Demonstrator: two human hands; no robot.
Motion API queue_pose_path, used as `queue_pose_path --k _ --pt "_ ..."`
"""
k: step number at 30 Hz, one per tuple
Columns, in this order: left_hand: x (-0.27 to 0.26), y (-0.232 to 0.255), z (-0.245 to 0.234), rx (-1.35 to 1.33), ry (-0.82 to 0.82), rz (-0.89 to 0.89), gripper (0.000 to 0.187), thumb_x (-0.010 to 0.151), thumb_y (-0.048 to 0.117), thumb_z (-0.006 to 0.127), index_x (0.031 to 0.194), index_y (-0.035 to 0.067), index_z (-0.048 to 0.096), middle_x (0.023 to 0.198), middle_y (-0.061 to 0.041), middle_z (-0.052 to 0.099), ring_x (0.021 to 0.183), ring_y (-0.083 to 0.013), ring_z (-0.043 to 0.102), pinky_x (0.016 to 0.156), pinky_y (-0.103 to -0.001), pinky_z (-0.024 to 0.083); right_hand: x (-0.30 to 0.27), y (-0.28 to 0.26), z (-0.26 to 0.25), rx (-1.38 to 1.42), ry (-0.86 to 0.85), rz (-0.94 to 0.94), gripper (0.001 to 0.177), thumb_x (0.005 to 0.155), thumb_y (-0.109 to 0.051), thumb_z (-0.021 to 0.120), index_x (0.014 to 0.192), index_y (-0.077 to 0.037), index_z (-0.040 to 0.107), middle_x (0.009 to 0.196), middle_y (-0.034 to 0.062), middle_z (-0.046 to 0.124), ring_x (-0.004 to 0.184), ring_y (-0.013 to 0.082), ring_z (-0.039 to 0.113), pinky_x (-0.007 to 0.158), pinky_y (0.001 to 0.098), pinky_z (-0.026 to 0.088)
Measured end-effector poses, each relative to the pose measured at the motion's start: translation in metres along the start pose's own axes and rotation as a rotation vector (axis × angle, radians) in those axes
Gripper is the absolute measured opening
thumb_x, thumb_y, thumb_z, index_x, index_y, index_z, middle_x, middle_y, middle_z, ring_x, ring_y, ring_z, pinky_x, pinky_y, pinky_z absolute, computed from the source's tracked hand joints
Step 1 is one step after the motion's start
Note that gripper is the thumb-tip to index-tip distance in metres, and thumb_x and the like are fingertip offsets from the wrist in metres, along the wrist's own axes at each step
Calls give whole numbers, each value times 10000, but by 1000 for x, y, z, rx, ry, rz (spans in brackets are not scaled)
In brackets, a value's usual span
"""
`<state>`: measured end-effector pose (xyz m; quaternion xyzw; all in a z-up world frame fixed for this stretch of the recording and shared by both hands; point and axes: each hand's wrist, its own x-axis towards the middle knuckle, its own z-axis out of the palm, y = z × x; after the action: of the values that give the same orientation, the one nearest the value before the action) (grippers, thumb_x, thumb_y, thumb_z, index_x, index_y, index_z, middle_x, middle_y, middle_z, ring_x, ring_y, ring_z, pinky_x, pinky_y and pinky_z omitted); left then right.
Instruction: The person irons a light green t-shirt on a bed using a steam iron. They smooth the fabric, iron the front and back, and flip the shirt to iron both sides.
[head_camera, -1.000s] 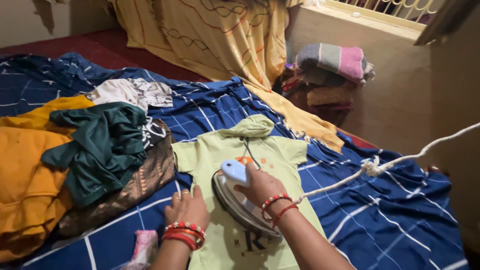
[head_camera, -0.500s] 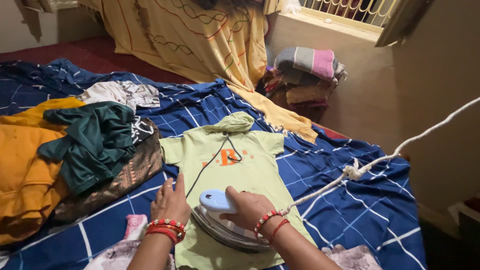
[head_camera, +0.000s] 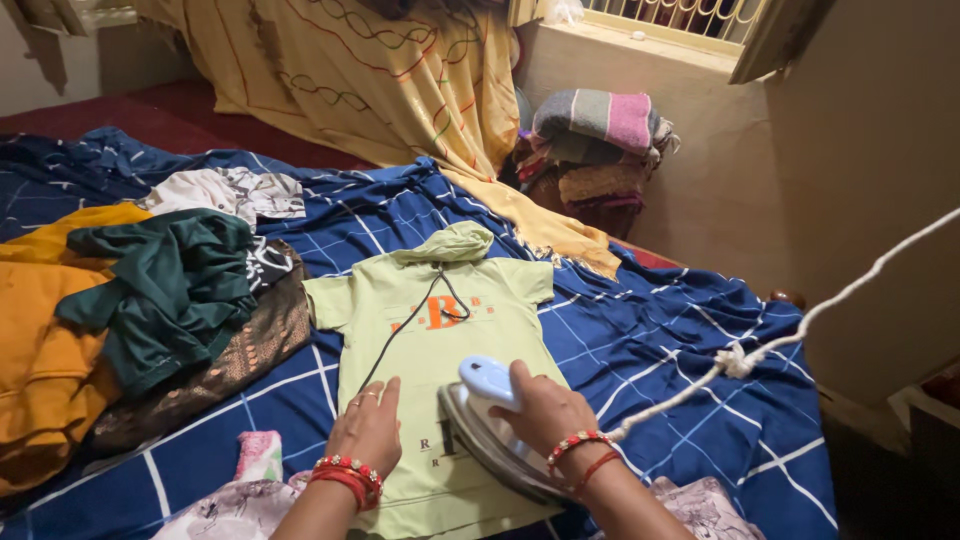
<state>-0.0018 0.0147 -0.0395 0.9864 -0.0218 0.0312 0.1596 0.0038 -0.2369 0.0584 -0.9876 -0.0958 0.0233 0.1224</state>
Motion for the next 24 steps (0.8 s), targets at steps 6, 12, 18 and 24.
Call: queue_pose_path --k 6,12,18,24 --pt "3 9 17 -5 3 111 664 890 203 645 1500 98 405 1441 -183 486 1373 -334 447 1078 -430 425 8 20 -8 15 43 264 505 878 -501 716 1142 -138 486 1022 184 731 973 426 702 808 543 552" --pt "16 34 42 68 -105 288 718 930 316 651 1501 30 322 1536 -230 358 1458 -384 300 1163 -458 288 19 29 -6 31 85 390 519 862 -505 727 1142 -132 500 1042 176 735 992 420 711 827 536 568" --pt "25 56 45 101 -340 223 883 957 539 587 1588 85 168 1674 -187 101 1559 -356 60 1234 -503 122 42 34 2 -11 90 463 539 880 -527 702 1166 -121 492 1046 197 734 974 415 724 825 531 581" --pt "41 54 54 99 -399 146 942 971 662 453 1626 110 59 1710 -153 -37 1577 -341 -86 1243 -537 -24 81 38 1 2 104 481 518 889 -507 693 1169 -119 494 1045 209 731 973 429 721 832 531 577"
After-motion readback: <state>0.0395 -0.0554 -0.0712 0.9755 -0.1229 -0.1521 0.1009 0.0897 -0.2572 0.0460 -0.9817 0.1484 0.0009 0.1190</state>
